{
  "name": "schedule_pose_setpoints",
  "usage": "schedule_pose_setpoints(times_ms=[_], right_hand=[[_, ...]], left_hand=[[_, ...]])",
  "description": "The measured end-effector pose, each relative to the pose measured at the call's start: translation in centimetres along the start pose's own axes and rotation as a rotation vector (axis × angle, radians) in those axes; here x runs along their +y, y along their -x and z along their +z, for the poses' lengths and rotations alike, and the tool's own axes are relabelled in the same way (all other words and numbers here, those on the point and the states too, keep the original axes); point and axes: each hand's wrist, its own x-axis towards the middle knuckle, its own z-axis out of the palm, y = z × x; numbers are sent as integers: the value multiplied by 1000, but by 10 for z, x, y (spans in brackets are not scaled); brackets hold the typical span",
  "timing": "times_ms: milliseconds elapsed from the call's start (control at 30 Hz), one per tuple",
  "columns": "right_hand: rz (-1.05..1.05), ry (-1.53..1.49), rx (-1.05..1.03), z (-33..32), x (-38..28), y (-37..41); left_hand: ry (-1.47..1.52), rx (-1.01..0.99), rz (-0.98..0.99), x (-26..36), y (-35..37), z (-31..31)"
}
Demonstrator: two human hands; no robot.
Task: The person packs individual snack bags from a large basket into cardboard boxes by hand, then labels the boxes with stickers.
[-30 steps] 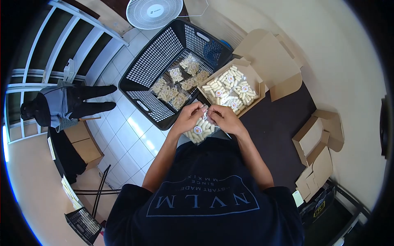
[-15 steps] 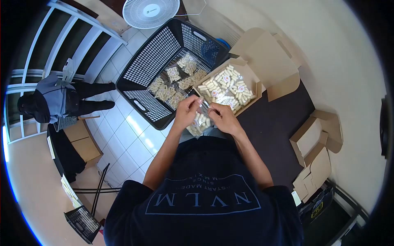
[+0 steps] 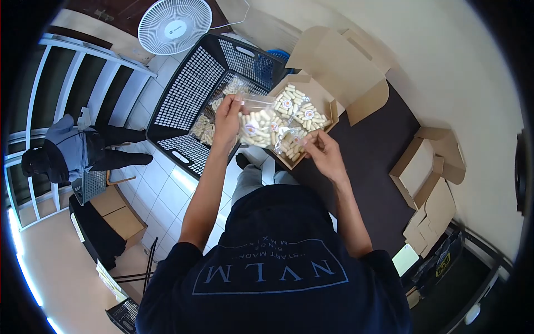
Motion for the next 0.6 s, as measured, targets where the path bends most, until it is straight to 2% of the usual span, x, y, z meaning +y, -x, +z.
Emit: schedule_pose_setpoints(times_ms=[67, 133, 167, 267, 333, 400, 433, 467, 533, 600], right_hand=[[-61, 66, 24, 7, 4, -3], [15, 18, 44, 17, 5, -6], [15, 15, 51, 18, 7, -6], [255, -649, 160, 20, 14, -11], [213, -656, 190, 13, 13, -15], [104, -667, 249, -4, 19, -21], [133, -604, 259, -13, 11, -22], [136, -579, 291, -18, 3, -23], [130, -447, 250, -32, 3, -29], [112, -355, 236, -40, 1, -35]], left_hand=[[86, -59, -43, 4, -1, 17], [527, 41, -180, 3, 7, 41], [636, -2, -188, -7, 9, 44], [712, 21, -199, -31, 28, 55], [664, 55, -234, -28, 48, 60], [353, -122, -210, -38, 59, 52], [194, -155, -214, -42, 63, 45], [194, -153, -214, -46, 67, 37], [-43, -507, -392, -39, 76, 29], [-88, -537, -406, -36, 83, 25]])
